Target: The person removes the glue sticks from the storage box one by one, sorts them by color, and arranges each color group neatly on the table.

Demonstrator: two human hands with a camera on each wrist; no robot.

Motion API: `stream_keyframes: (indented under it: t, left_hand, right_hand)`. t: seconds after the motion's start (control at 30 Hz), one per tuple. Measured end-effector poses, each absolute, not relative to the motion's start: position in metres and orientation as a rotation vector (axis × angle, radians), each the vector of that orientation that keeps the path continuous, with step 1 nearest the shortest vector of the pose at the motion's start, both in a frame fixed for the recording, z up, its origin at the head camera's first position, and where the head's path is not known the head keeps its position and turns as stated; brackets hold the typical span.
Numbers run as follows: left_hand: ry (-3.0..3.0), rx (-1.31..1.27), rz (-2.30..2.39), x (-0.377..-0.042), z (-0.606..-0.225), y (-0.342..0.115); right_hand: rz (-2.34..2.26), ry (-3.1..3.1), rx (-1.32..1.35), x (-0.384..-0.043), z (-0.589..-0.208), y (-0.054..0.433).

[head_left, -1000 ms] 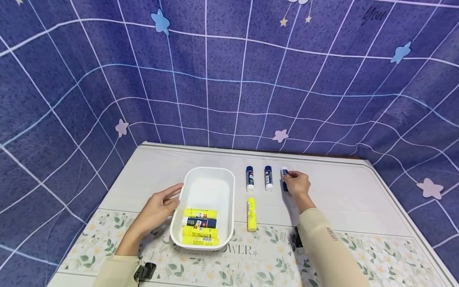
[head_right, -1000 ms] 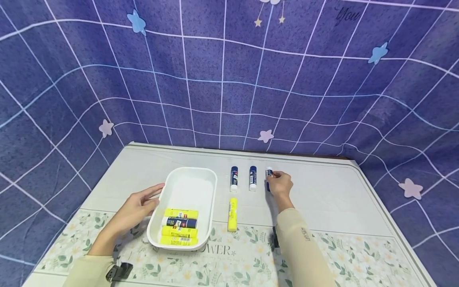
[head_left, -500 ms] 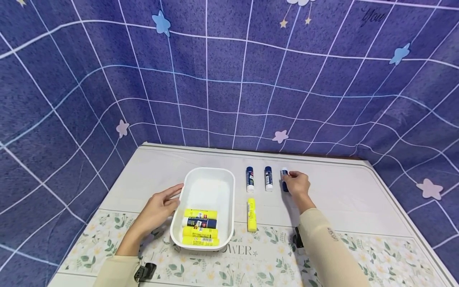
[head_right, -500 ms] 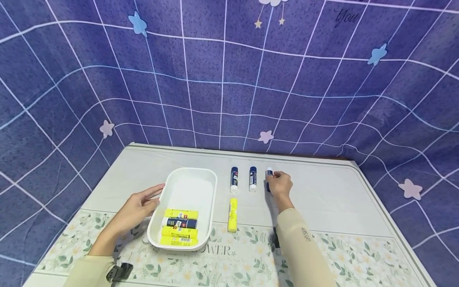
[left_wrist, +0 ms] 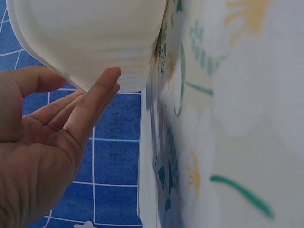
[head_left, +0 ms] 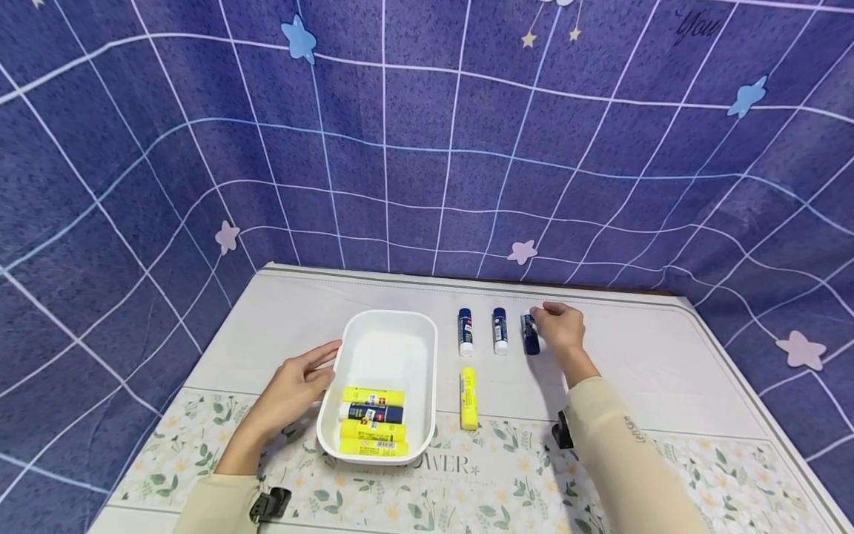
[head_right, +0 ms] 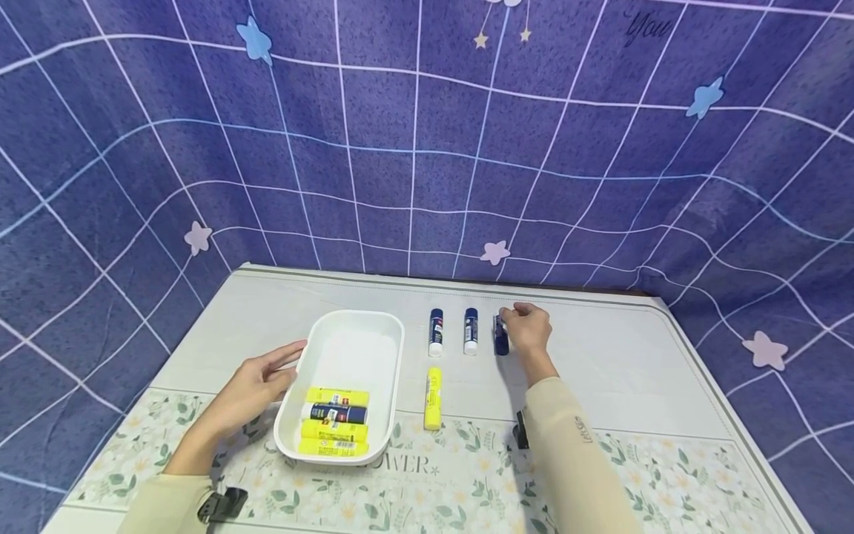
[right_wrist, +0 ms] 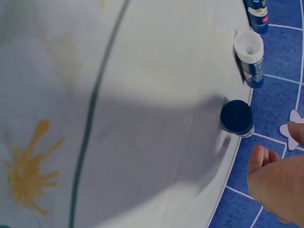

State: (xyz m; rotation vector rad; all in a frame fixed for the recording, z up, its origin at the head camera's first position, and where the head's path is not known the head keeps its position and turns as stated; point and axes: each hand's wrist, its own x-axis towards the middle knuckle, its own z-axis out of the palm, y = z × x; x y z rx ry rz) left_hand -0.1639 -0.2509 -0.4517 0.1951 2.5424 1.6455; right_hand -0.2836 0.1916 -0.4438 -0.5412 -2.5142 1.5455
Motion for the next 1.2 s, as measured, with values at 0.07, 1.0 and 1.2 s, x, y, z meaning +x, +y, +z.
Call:
stream_keyframes:
  t: [0.07,1.0,1.2]
  left_hand:
    - [2.542,0.198,1.643,-0.164,-0.452,-0.251]
    - [2.566,0.203,1.629,-0.165,-0.454,-0.251]
    - [2.576,0.181,1.613,-0.164,-0.451,-0.252]
  right_hand:
    - [1.553,-2.502,-0.52,-0.284,-0.441,0.19]
    - [1.872,-2.461,-0.157,-0.278,-0.416,0.139]
    - [1.932,-2.468,-0.069,-0.275,-0.41,0.124]
